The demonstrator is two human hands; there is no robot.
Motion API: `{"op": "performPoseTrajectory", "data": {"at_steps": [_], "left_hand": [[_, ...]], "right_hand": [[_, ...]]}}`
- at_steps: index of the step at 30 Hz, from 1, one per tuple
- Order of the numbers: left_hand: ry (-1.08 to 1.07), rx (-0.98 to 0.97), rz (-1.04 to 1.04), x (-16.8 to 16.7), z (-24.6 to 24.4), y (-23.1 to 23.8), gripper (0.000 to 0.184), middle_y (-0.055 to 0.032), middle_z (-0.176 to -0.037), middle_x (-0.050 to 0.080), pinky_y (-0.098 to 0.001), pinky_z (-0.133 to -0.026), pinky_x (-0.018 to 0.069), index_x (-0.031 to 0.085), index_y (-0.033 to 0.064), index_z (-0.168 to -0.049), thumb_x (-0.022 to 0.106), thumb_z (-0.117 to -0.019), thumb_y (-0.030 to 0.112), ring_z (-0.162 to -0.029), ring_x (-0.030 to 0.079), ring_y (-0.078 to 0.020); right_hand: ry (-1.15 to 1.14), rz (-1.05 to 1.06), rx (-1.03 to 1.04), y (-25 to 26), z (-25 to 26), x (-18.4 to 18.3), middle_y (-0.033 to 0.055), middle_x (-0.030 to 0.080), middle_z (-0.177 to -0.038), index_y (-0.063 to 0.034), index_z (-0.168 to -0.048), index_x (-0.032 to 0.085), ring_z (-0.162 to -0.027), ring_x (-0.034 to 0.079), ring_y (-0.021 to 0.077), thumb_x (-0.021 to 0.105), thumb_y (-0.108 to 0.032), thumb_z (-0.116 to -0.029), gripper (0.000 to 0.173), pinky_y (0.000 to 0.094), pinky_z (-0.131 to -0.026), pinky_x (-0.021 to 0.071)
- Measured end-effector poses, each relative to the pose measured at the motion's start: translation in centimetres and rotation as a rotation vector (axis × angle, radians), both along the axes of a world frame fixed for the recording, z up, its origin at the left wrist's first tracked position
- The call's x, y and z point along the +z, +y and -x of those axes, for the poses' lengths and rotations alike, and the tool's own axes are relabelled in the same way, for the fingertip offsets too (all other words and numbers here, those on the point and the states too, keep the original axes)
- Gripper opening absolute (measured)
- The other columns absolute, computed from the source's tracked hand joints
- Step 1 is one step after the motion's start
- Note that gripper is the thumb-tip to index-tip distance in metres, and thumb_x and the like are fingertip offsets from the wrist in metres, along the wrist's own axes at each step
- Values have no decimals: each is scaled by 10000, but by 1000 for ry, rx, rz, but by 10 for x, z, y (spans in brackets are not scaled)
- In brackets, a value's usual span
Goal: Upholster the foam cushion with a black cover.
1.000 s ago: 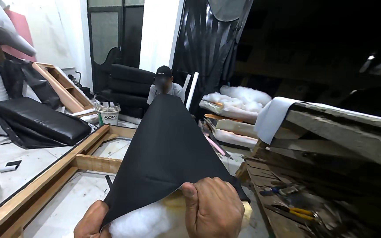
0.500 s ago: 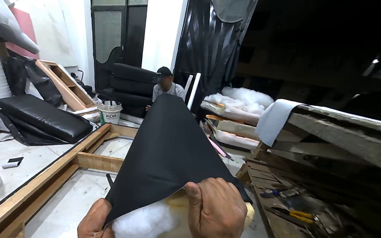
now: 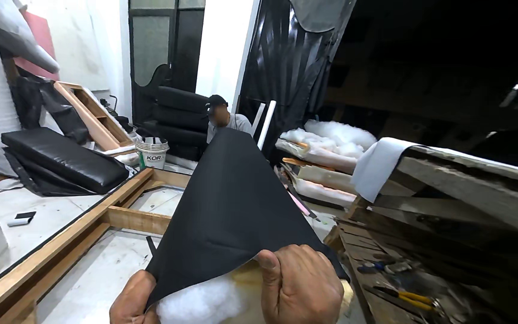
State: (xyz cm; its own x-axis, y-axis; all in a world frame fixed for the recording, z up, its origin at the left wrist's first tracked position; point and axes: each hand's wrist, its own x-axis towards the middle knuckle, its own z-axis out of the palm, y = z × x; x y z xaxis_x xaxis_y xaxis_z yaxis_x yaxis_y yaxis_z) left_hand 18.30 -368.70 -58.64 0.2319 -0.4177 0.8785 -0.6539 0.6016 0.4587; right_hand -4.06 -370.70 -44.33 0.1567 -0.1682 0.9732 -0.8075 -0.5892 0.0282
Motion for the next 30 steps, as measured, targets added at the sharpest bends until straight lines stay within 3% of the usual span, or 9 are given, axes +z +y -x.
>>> {"op": "performPoseTrajectory", "data": {"at_steps": [19,30], "left_hand": [[44,-23,92,3,2,-9,371,-32,-770,555,-223,-742,507,578,91,-807,448,-1049,341,-780,580,-89],[64,-16,83,5,3,-11,392,-63,-751,574,-263,-745,517,601,64,-790,433,-1045,310,-771,600,-133]], "right_hand": [[31,28,-29,1,3,-4,43,532,-559,-95,-662,557,-536,551,176,405,-424,-1093,563,335,-513,404],[99,-4,-77,4,7,-6,82,534,-567,-71,-678,549,-558,576,223,374,-393,-1104,562,371,-538,432]]}}
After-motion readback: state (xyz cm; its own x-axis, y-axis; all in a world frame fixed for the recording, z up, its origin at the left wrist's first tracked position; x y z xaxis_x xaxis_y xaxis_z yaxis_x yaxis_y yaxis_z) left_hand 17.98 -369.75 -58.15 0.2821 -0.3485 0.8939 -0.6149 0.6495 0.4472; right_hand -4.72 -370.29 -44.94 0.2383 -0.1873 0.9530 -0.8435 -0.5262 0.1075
